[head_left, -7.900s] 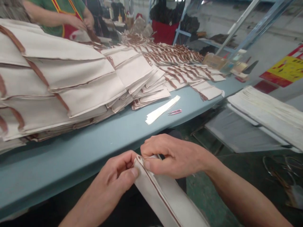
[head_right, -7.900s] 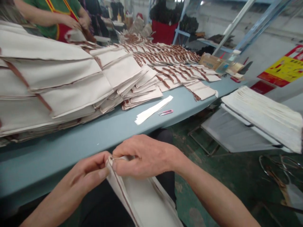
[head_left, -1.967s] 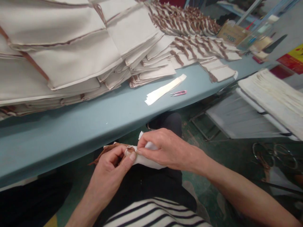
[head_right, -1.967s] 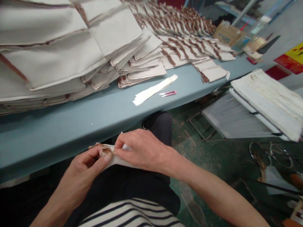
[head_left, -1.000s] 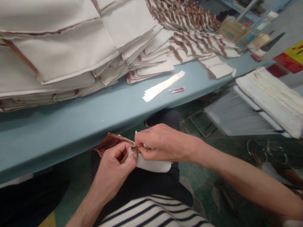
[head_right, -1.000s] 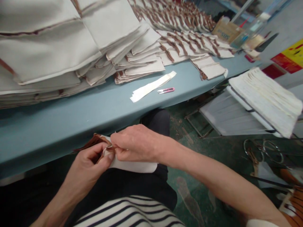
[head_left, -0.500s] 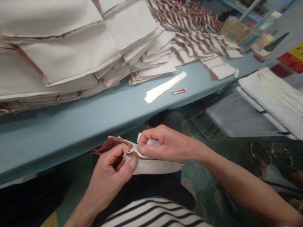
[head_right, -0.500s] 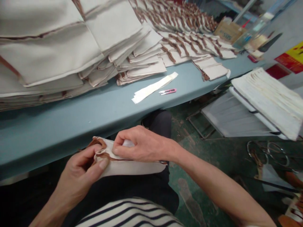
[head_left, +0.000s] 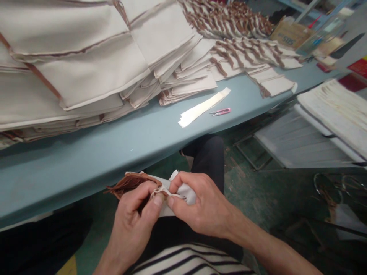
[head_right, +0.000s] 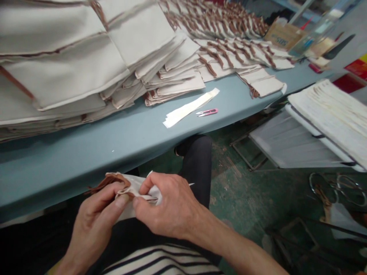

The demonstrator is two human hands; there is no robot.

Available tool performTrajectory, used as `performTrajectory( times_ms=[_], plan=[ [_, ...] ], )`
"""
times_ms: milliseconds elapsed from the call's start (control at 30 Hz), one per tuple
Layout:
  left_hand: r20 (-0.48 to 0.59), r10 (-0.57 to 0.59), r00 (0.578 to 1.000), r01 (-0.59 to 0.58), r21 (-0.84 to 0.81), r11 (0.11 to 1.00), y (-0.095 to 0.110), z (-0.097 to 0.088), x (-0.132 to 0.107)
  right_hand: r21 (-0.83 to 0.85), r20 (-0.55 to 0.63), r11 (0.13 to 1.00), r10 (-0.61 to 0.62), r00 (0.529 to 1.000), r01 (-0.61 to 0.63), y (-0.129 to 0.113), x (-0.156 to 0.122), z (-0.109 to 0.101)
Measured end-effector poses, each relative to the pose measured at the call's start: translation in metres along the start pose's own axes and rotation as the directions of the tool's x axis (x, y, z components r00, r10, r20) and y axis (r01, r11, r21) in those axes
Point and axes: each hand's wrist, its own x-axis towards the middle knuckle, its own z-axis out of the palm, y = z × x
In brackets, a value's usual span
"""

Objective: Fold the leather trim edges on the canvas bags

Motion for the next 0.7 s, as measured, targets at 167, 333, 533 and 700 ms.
performTrajectory(
  times_ms=[167,333,533,700],
  plan=[
    [-0.051,0.134,0.990,-0.125,0.154,0.980,0.010,-0.001,0.003,0.029,-0.008,0.997,0.078,0.997,-0.078,0.000,0.001,0.008],
    [-0.069,0.062,0.996,-0.051,0.157,0.986,0.004,-0.002,0.002,-0.037,-0.061,0.994,0.097,0.993,-0.099,0.003,0.005,0.022],
    [-0.170,-0.392,0.904,0.308,-0.374,0.875,-0.029,0.017,-0.005,0.018,-0.076,0.990,0.139,0.987,-0.138,0.014,0.003,0.047],
    [-0.161,-0.416,0.895,0.314,-0.436,0.844,-0.036,0.031,-0.013,0.113,-0.122,0.992,0.073,0.990,-0.059,0.022,-0.004,0.059]
  ],
)
